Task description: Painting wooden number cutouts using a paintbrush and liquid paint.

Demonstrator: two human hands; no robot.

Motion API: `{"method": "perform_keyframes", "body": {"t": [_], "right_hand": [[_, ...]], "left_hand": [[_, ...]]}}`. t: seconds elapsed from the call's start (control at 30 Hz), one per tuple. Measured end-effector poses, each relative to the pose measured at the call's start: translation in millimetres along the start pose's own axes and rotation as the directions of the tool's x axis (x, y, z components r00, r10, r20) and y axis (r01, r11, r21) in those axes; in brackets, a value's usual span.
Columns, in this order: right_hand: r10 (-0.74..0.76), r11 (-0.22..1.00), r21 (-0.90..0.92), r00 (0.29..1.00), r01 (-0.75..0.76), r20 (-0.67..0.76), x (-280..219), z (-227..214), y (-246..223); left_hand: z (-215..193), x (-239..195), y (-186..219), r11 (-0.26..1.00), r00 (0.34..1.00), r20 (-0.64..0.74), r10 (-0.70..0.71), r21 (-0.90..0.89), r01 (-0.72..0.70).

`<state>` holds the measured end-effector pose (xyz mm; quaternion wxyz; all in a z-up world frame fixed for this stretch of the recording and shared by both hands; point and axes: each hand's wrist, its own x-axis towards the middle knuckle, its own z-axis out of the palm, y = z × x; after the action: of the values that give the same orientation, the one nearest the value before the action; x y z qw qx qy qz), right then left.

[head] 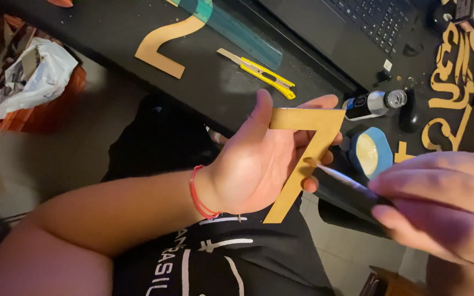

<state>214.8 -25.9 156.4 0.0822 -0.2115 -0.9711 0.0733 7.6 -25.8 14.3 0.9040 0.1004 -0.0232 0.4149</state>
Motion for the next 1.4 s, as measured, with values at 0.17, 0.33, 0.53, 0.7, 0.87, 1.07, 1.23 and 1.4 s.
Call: {"method": "perform_keyframes", "body": {"t": [0.17,0.33,0.53,0.7,0.87,1.07,1.23,1.4], "right_hand": [[0.247,0.969,-0.001,0.962,-0.249,-0.114,-30,11,21],[0.439,0.898,0.084,0.867,-0.431,-0.237,-67,11,37],[-0.054,0.995,-0.086,0.997,0.049,-0.060,-14,10,19],[0.468,0.880,0.085,0.818,-0.468,-0.334,-58,24,20],[0.150,0.989,0.022,0.986,-0.148,-0.072,-33,3,22],[0.127,0.992,0.023,0.986,-0.125,-0.109,-39,11,20],[0.075,0.997,0.019,0.977,-0.073,-0.200,-33,22,26],[0.477,0.878,0.145,0.810,-0.456,-0.341,-66,44,-2]], "left_hand": [[1,0,0,1.000,1.000,0.002,-0.020,-0.004,0.020],[5,-2,2,0.997,0.999,-0.037,-0.019,0.075,0.022],[1,-2,-3,1.000,1.000,0.020,0.012,-0.019,-0.012],[7,-3,0,0.998,0.999,-0.004,-0.047,0.046,0.047],[0,-1,-6,1.000,1.000,0.027,0.016,0.008,-0.016],[-5,-1,-12,1.000,1.000,0.010,0.013,-0.010,-0.013],[-8,-1,-13,0.999,0.995,0.090,-0.039,-0.019,0.041],[-17,-1,-16,0.988,0.998,0.055,-0.036,-0.149,0.044]]}}
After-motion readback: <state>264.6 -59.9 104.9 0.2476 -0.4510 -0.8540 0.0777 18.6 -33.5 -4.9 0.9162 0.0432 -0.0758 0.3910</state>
